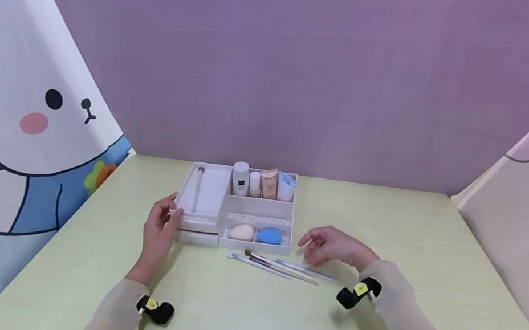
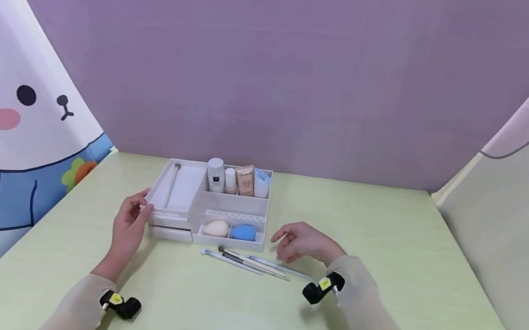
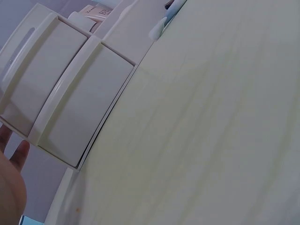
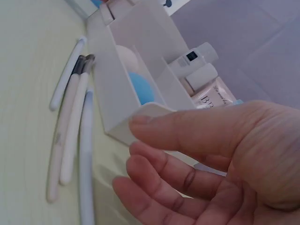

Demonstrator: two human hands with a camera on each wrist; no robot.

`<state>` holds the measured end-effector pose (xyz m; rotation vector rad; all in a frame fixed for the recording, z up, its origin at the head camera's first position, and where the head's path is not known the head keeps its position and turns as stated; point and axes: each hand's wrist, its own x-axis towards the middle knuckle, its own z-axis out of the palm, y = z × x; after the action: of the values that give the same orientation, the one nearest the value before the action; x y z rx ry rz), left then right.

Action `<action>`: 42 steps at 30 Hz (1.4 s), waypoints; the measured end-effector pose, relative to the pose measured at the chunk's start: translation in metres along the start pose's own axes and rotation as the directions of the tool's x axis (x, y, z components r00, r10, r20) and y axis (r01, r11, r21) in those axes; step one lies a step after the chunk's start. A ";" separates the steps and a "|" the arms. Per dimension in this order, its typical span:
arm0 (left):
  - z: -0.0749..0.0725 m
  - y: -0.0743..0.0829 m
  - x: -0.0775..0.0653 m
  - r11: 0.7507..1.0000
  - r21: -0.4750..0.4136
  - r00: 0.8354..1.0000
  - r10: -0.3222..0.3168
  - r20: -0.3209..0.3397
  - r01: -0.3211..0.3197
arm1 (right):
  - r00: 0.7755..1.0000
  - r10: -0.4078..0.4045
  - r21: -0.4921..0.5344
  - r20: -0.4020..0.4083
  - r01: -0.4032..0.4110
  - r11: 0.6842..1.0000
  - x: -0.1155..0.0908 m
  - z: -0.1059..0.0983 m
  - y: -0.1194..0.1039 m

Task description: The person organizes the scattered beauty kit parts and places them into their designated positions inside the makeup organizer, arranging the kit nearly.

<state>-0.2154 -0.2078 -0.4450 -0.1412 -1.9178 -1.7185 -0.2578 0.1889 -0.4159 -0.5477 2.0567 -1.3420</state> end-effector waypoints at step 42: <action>-0.003 -0.008 0.002 0.997 0.043 0.998 -0.061 0.017 0.060 | 1.000 0.011 -0.484 -0.022 -0.020 0.875 -0.015 0.025 -0.009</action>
<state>-0.2195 -0.2122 -0.4514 -0.0838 -1.9891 -1.7202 -0.2294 0.1787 -0.4113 -0.7281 2.4170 -0.8095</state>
